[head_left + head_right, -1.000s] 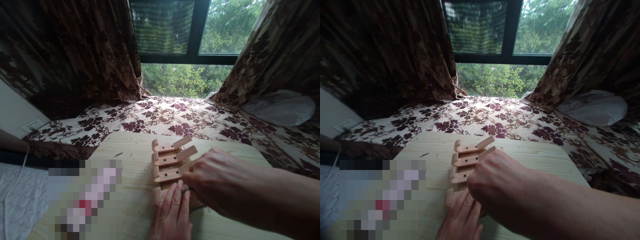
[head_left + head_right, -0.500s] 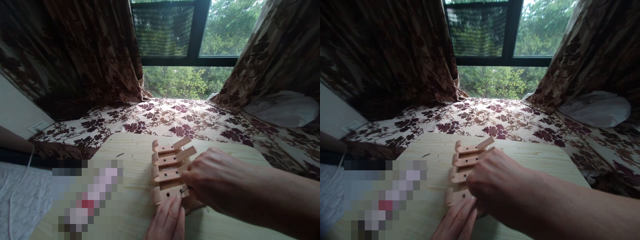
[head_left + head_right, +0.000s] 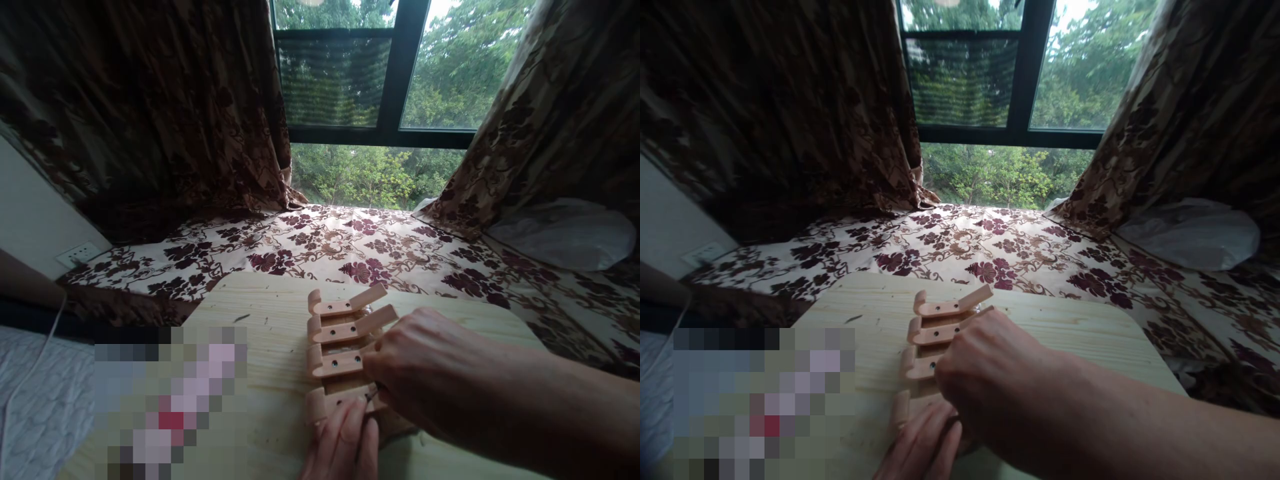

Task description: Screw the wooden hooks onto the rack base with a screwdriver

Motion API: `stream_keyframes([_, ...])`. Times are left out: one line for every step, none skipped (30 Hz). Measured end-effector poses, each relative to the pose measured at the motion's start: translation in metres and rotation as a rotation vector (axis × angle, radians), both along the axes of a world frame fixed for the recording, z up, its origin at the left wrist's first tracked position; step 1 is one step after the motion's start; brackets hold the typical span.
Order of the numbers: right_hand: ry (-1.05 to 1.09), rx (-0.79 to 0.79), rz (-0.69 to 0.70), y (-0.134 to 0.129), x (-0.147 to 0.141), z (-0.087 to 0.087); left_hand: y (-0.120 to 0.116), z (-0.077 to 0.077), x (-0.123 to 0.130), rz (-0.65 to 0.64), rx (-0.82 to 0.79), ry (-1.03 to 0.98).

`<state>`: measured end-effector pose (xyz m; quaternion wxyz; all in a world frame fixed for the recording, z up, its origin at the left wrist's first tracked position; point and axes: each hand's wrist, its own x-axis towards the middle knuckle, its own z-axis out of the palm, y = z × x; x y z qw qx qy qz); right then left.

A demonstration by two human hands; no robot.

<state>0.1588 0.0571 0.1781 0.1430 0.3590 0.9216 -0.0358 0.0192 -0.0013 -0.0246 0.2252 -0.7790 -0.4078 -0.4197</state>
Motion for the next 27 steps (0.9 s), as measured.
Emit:
stream_keyframes([0.001, 0.001, 0.002, 0.0, 0.001, -0.001, 0.001, -0.002, 0.005, 0.021, 0.017, -0.05])
stream_keyframes([0.011, 0.004, 0.008, 0.001, 0.002, -0.003, 0.003, -0.004, 0.011, 0.033, 0.037, -0.107])
stream_keyframes([0.03, 0.006, 0.02, 0.001, 0.003, -0.005, 0.005, -0.007, 0.016, 0.041, 0.052, -0.162])
stream_keyframes([0.052, 0.006, 0.034, 0.002, 0.004, -0.007, 0.007, -0.008, 0.021, 0.045, 0.064, -0.207])
stream_keyframes([0.076, 0.008, 0.051, 0.002, 0.004, -0.008, 0.01, -0.01, 0.025, 0.051, 0.069, -0.24])
stream_keyframes([0.1, 0.015, 0.068, 0.002, 0.005, -0.01, 0.011, -0.011, 0.027, 0.06, 0.069, -0.257])
stream_keyframes([0.115, 0.024, 0.08, 0.002, 0.006, -0.01, 0.013, -0.011, 0.027, 0.069, 0.072, -0.252])
stream_keyframes([0.121, 0.033, 0.088, 0.002, 0.006, -0.011, 0.014, -0.01, 0.026, 0.07, 0.095, -0.235])
stream_keyframes([0.123, 0.041, 0.091, 0.002, 0.006, -0.011, 0.014, -0.009, 0.022, 0.056, 0.101, -0.186])
stream_keyframes([0.116, 0.047, 0.087, 0.002, 0.006, -0.011, 0.014, -0.007, 0.018, 0.031, 0.11, -0.12])
stream_keyframes([0.104, 0.049, 0.08, 0.002, 0.006, -0.011, 0.013, -0.005, 0.013, -0.011, 0.115, -0.059])
stream_keyframes([0.097, 0.055, 0.072, 0.002, 0.006, -0.012, 0.013, -0.002, 0.007, -0.047, 0.026, 0.047])
stream_keyframes([0.101, 0.067, 0.069, 0.002, 0.007, -0.013, 0.012, 0.0, 0.003, -0.061, -0.003, 0.084])
stream_keyframes([0.114, 0.079, 0.071, 0.003, 0.007, -0.014, 0.011, 0.002, -0.001, -0.063, -0.036, 0.107])
stream_keyframes([0.13, 0.089, 0.076, 0.003, 0.008, -0.016, 0.011, 0.004, -0.003, -0.06, -0.053, 0.119])
stream_keyframes([0.146, 0.099, 0.084, 0.003, 0.008, -0.018, 0.01, 0.005, -0.005, -0.059, -0.039, 0.111])
stream_keyframes([0.159, 0.106, 0.095, 0.004, 0.008, -0.019, 0.011, 0.005, -0.005, -0.062, -0.031, 0.112])
stream_keyframes([0.16, 0.111, 0.105, 0.004, 0.007, -0.02, 0.011, 0.006, -0.005, -0.069, -0.019, 0.116])
stream_keyframes([0.145, 0.114, 0.11, 0.004, 0.006, -0.019, 0.012, 0.006, -0.004, -0.074, -0.009, 0.121])
stream_keyframes([0.12, 0.119, 0.109, 0.004, 0.005, -0.018, 0.012, 0.006, -0.004, -0.076, -0.004, 0.124])
stream_keyframes([0.086, 0.12, 0.098, 0.003, 0.003, -0.016, 0.013, 0.006, -0.003, -0.074, -0.002, 0.123])
stream_keyframes([0.042, 0.114, 0.072, 0.003, 0.001, -0.014, 0.013, 0.006, -0.003, -0.071, -0.005, 0.122])
stream_keyframes([-0.001, 0.098, 0.04, 0.003, -0.001, -0.011, 0.014, 0.006, -0.003, -0.068, 0.0, 0.126])
stream_keyframes([-0.032, 0.086, 0.007, 0.002, -0.002, -0.009, 0.014, 0.007, -0.003, -0.069, 0.01, 0.14])
stream_keyframes([-0.047, 0.083, -0.011, 0.001, -0.002, -0.007, 0.014, 0.007, -0.003, -0.069, 0.024, 0.159])
stream_keyframes([-0.052, 0.087, -0.013, 0.0, -0.001, -0.005, 0.014, 0.008, -0.004, -0.068, 0.027, 0.17])
stream_keyframes([-0.046, 0.098, -0.002, -0.001, 0.002, -0.003, 0.013, 0.008, -0.004, -0.067, 0.026, 0.181])
